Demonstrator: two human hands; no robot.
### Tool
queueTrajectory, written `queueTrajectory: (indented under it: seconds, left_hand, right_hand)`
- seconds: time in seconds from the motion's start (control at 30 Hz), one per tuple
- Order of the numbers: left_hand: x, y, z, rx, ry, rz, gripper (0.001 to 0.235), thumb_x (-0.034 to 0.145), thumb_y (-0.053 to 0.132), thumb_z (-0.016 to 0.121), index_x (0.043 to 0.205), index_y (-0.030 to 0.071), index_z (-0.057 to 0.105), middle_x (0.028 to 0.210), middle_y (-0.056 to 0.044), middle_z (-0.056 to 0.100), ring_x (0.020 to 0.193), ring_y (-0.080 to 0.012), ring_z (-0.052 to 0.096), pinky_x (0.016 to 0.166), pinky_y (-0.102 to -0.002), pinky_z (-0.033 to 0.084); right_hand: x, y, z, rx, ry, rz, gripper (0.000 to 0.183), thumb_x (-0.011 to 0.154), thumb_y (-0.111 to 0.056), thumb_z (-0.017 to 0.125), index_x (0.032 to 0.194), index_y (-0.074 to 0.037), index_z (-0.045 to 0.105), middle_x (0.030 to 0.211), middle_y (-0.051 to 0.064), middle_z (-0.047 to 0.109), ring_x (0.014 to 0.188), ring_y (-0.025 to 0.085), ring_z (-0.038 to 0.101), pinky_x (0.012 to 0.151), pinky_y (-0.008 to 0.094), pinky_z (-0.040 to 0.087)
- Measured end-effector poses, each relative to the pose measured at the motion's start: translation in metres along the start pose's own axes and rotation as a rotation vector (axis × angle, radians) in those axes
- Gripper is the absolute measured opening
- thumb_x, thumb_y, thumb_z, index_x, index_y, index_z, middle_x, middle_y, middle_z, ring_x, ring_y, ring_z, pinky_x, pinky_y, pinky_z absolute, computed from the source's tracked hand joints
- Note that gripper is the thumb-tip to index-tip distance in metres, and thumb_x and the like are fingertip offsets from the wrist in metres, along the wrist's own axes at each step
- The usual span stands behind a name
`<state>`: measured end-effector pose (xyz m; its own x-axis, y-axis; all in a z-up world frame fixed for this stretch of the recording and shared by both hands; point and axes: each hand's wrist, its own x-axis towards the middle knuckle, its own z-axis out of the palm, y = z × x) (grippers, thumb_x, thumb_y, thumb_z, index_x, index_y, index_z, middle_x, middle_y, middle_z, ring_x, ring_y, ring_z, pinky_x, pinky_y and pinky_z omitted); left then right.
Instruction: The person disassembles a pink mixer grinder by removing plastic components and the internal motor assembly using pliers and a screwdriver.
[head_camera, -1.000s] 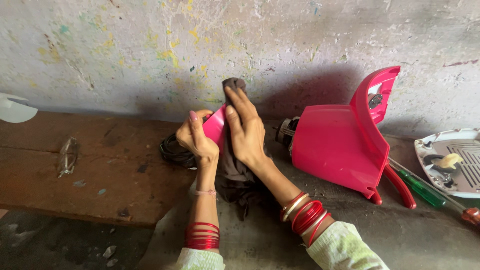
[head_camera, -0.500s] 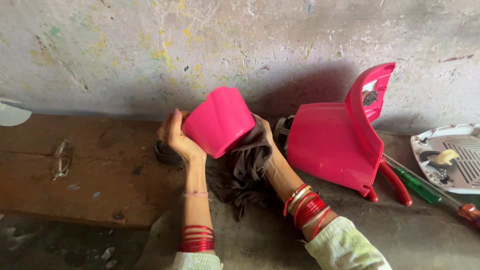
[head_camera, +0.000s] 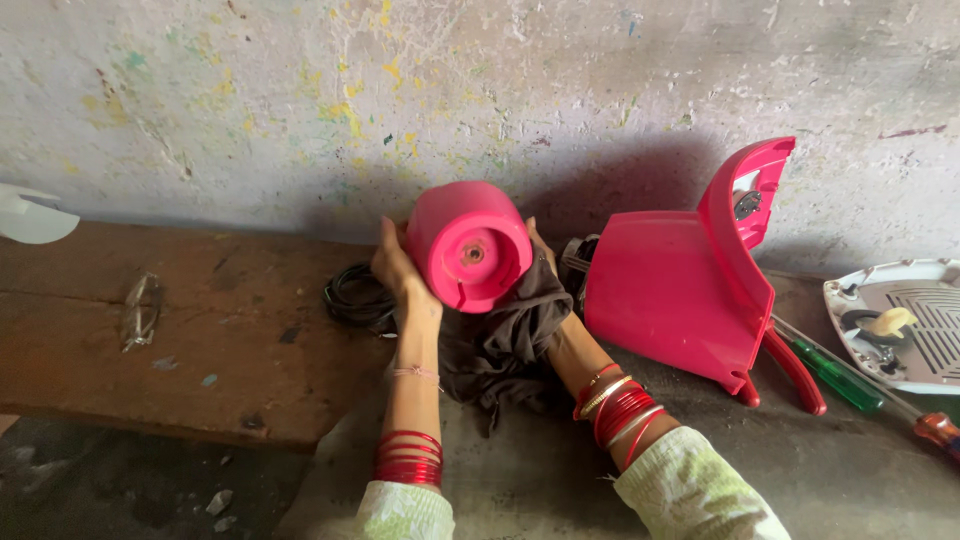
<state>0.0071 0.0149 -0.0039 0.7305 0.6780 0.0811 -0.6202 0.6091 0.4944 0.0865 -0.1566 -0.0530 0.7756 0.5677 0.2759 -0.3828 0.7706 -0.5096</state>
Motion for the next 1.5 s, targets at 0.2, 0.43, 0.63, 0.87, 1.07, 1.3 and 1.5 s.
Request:
queueTrajectory:
  seconds: [0.2, 0.43, 0.63, 0.87, 1.07, 1.3, 1.5]
  left_hand:
    - [-0.032, 0.034, 0.013, 0.318, -0.132, 0.059, 0.030, 0.085, 0.027, 0.083, 0.098, 0.000, 0.079, 0.095, -0.006, 0.076, 0.081, -0.0119, 0.067, 0.075, -0.030, 0.056]
    - [-0.037, 0.036, 0.011, 0.515, -0.135, 0.430, 0.044, 0.095, 0.034, 0.083, 0.067, 0.003, 0.068, 0.064, 0.000, 0.061, 0.059, -0.0103, 0.049, 0.061, -0.027, 0.040]
    - [-0.059, 0.047, 0.020, 0.771, -0.164, 0.782, 0.037, 0.092, 0.038, 0.077, 0.074, 0.006, 0.078, 0.058, 0.000, 0.066, 0.052, -0.0125, 0.057, 0.057, -0.029, 0.044]
    - [-0.069, 0.041, 0.027, 1.022, 0.019, 1.052, 0.038, 0.095, 0.037, 0.073, 0.076, 0.004, 0.076, 0.058, -0.009, 0.063, 0.050, -0.0160, 0.056, 0.052, -0.033, 0.041]
    - [-0.073, 0.040, 0.030, 0.922, -0.096, 1.042, 0.038, 0.101, 0.036, 0.065, 0.082, 0.004, 0.075, 0.063, -0.011, 0.064, 0.052, -0.0157, 0.060, 0.053, -0.033, 0.043]
    - [-0.079, 0.042, 0.030, 0.934, -0.213, 0.999, 0.051, 0.103, 0.035, 0.063, 0.065, 0.001, 0.058, 0.052, -0.010, 0.041, 0.045, -0.0166, 0.039, 0.051, -0.037, 0.029]
    - [-0.057, 0.032, 0.018, 0.565, -0.335, 0.853, 0.060, 0.100, 0.032, 0.065, 0.052, 0.007, 0.041, 0.048, 0.007, 0.032, 0.048, -0.0091, 0.024, 0.055, -0.033, 0.017]
  right_hand:
    - [-0.012, -0.008, 0.001, -0.047, -0.034, 0.183, 0.056, 0.104, -0.054, 0.051, 0.122, -0.003, 0.065, 0.115, 0.013, 0.072, 0.105, 0.029, 0.067, 0.099, 0.045, 0.053]
    - [-0.001, -0.012, 0.013, -0.171, -0.008, 0.090, 0.055, 0.104, -0.045, 0.046, 0.139, -0.004, 0.056, 0.129, 0.012, 0.070, 0.118, 0.028, 0.065, 0.105, 0.043, 0.050]
    - [-0.020, -0.018, 0.075, -0.859, 0.033, -0.451, 0.041, 0.108, -0.022, 0.051, 0.141, 0.001, 0.060, 0.137, 0.015, 0.069, 0.125, 0.027, 0.063, 0.112, 0.040, 0.047]
    - [-0.093, 0.020, 0.178, -1.753, -0.364, -1.126, 0.032, 0.107, -0.013, 0.054, 0.138, -0.005, 0.061, 0.141, 0.016, 0.065, 0.142, 0.037, 0.058, 0.125, 0.044, 0.044]
    - [-0.095, 0.019, 0.205, -1.941, -0.100, -1.108, 0.047, 0.104, -0.023, 0.053, 0.148, -0.005, 0.055, 0.152, 0.019, 0.055, 0.147, 0.039, 0.047, 0.121, 0.052, 0.036]
    - [-0.083, 0.014, 0.184, -1.482, 0.192, -0.857, 0.045, 0.107, -0.028, 0.047, 0.145, -0.004, 0.056, 0.143, 0.019, 0.062, 0.136, 0.035, 0.058, 0.113, 0.038, 0.043]
    - [-0.034, 0.002, 0.111, -0.969, 0.315, -0.625, 0.045, 0.111, -0.026, 0.051, 0.134, 0.011, 0.062, 0.120, 0.016, 0.066, 0.114, 0.023, 0.056, 0.103, 0.035, 0.044]
